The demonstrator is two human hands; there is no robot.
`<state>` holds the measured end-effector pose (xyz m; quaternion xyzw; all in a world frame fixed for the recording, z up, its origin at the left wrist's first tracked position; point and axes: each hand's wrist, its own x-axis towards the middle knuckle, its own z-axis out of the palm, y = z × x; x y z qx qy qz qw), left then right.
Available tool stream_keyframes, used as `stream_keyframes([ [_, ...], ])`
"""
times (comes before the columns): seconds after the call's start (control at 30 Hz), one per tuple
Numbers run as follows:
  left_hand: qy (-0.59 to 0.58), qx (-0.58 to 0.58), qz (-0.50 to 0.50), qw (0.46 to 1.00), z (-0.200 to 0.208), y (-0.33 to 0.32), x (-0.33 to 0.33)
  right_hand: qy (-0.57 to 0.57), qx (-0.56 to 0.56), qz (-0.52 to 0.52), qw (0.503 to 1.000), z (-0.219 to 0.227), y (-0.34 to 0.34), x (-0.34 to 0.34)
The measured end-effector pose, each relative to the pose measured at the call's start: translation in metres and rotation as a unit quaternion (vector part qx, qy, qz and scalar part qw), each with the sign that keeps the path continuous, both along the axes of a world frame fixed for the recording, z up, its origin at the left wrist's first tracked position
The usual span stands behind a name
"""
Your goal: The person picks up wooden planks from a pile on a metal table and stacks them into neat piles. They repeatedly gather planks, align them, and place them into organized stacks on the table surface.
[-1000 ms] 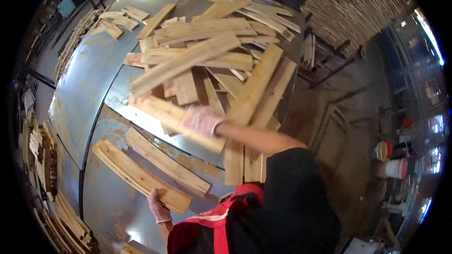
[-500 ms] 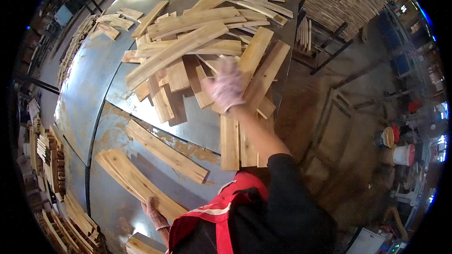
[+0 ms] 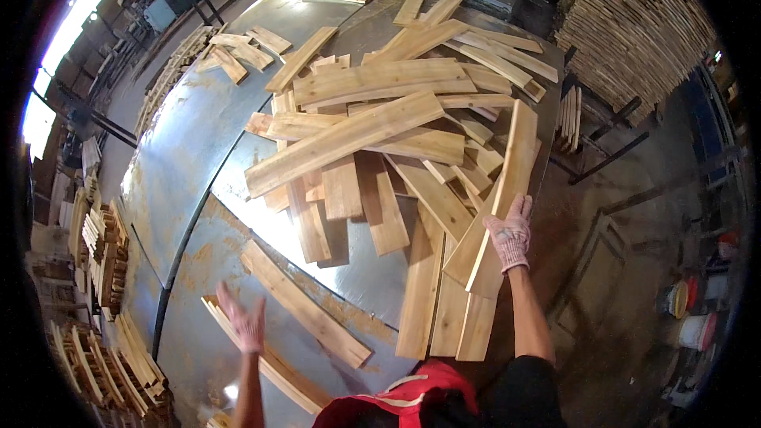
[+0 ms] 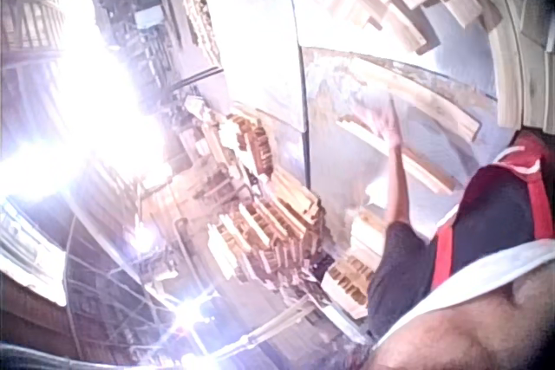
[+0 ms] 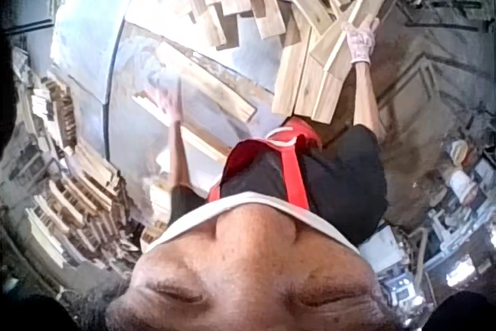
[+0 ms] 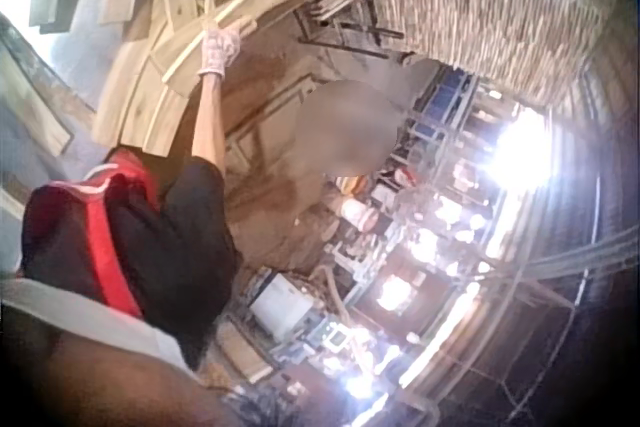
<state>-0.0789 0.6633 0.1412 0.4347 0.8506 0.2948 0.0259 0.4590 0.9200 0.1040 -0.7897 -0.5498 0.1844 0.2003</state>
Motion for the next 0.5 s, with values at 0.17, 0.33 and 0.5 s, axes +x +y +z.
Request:
stream_keyframes([
  [0.17,0.301,-0.096,-0.193,0.929,0.015,0.26,-0.004,0.033,-0.053,-0.101,0.993,-0.026,0.039,-0.016],
  [0.33,0.197,-0.083,-0.255,0.943,0.021,0.299,0.0,0.393,0.034,-0.055,0.917,-0.051,0.044,0.022],
  [0.5,-0.002,-0.193,-0.1,0.976,0.07,0.108,-0.018,0.489,0.044,-0.018,0.871,-0.006,-0.028,-0.002],
])
